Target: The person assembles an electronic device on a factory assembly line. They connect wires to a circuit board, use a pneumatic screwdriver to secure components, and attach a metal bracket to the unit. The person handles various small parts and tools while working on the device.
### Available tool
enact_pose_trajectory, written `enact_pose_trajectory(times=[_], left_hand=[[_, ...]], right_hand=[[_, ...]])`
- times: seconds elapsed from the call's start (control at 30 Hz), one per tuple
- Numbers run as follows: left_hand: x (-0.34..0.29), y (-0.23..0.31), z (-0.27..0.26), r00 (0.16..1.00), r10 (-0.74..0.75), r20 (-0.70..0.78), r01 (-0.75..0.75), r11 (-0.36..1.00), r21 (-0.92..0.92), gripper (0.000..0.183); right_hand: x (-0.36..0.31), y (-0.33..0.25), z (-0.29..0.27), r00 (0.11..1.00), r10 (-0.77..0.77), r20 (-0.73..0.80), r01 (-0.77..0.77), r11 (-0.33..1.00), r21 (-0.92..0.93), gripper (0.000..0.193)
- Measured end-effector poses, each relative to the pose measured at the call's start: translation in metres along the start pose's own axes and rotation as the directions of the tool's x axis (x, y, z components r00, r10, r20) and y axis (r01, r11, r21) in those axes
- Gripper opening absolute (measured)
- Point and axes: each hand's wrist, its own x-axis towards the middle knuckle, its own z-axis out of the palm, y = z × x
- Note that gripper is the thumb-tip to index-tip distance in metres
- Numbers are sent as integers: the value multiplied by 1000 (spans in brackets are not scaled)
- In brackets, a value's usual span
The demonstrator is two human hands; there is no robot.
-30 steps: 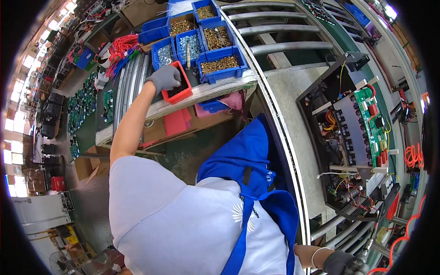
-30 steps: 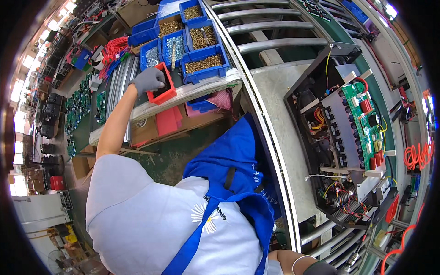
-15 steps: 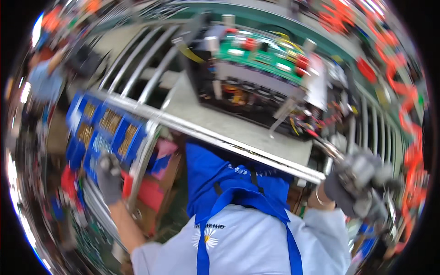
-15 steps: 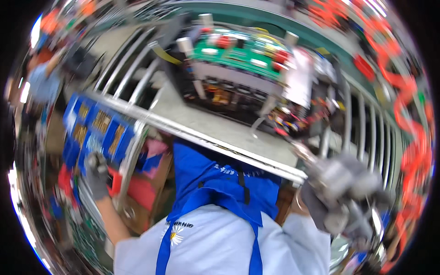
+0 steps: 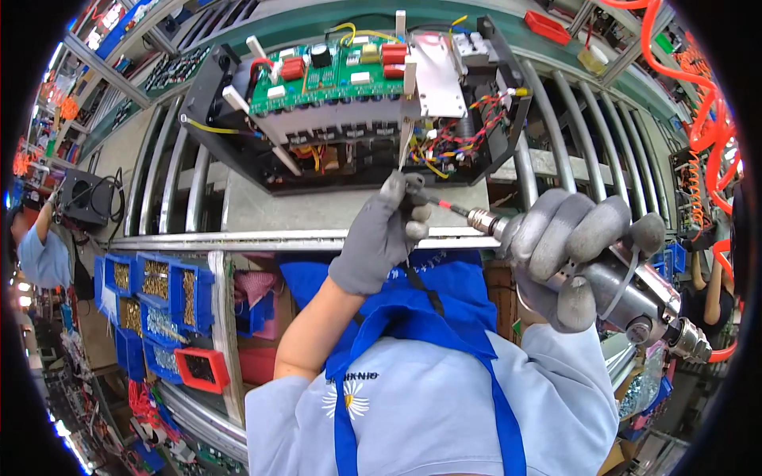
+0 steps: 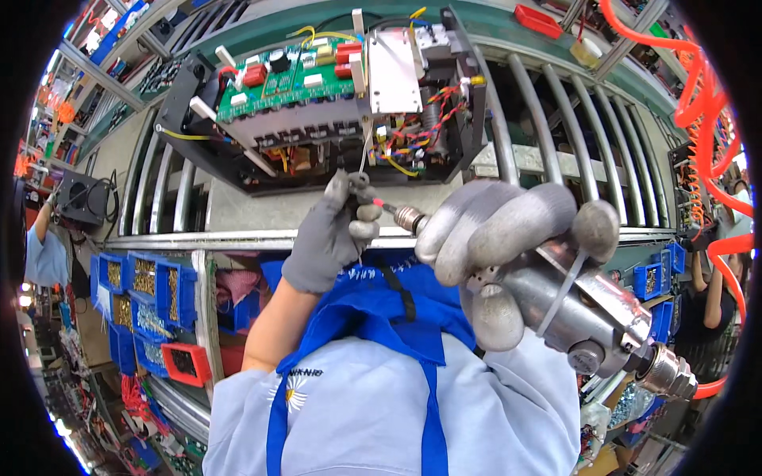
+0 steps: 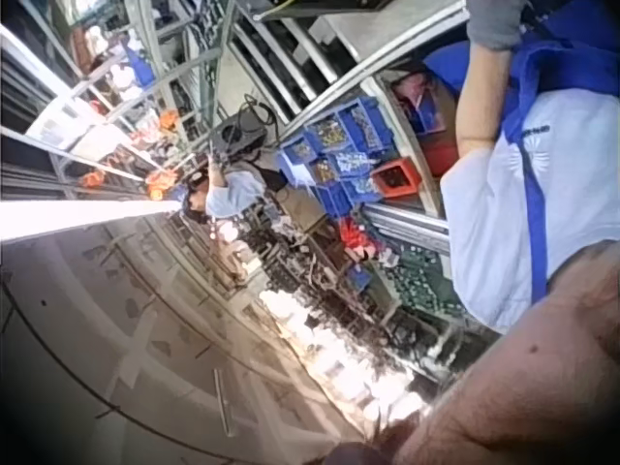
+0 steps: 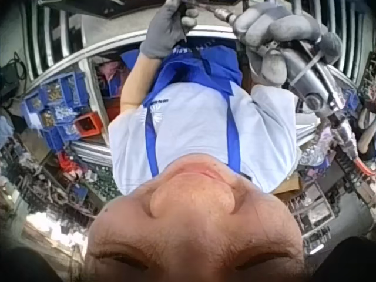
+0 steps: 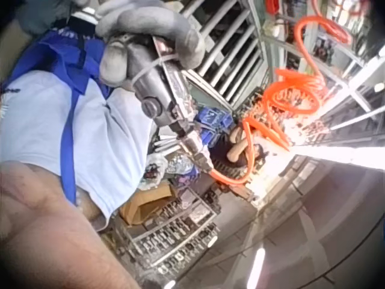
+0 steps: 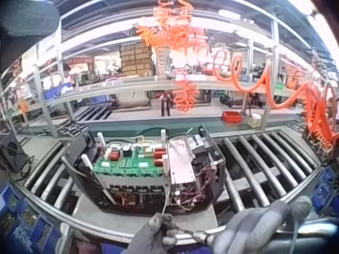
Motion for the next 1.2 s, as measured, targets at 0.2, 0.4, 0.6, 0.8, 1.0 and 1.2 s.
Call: enact_pose_trajectory(times=[0.2, 0.4, 0.6, 0.8, 1.0, 1.2], left_hand=[[-9, -4, 6, 995, 4, -98, -17, 991, -132, 33], [-5, 6, 1, 994, 42, -102, -61, 980, -187, 29], [0, 10, 5, 997, 62, -50, -71, 977, -200, 27], [7, 9, 7, 999, 34, -6, -34, 982, -188, 26], [4, 9, 11, 996, 83, -38, -87, 986, -145, 22], [9, 11, 17, 990, 47, -131, -53, 998, -45, 25]], right_hand=[[-5, -2, -1, 982, 180, -60, -180, 984, 7, 68], [-3, 9, -1, 963, 254, -85, -255, 967, 6, 57], [4, 14, 1, 954, 283, -99, -284, 959, -1, 45], [12, 12, 2, 950, 294, -108, -297, 955, -19, 34], [12, 11, 0, 951, 281, -126, -287, 957, -31, 29], [17, 9, -1, 963, 264, -49, -267, 963, -48, 31]])
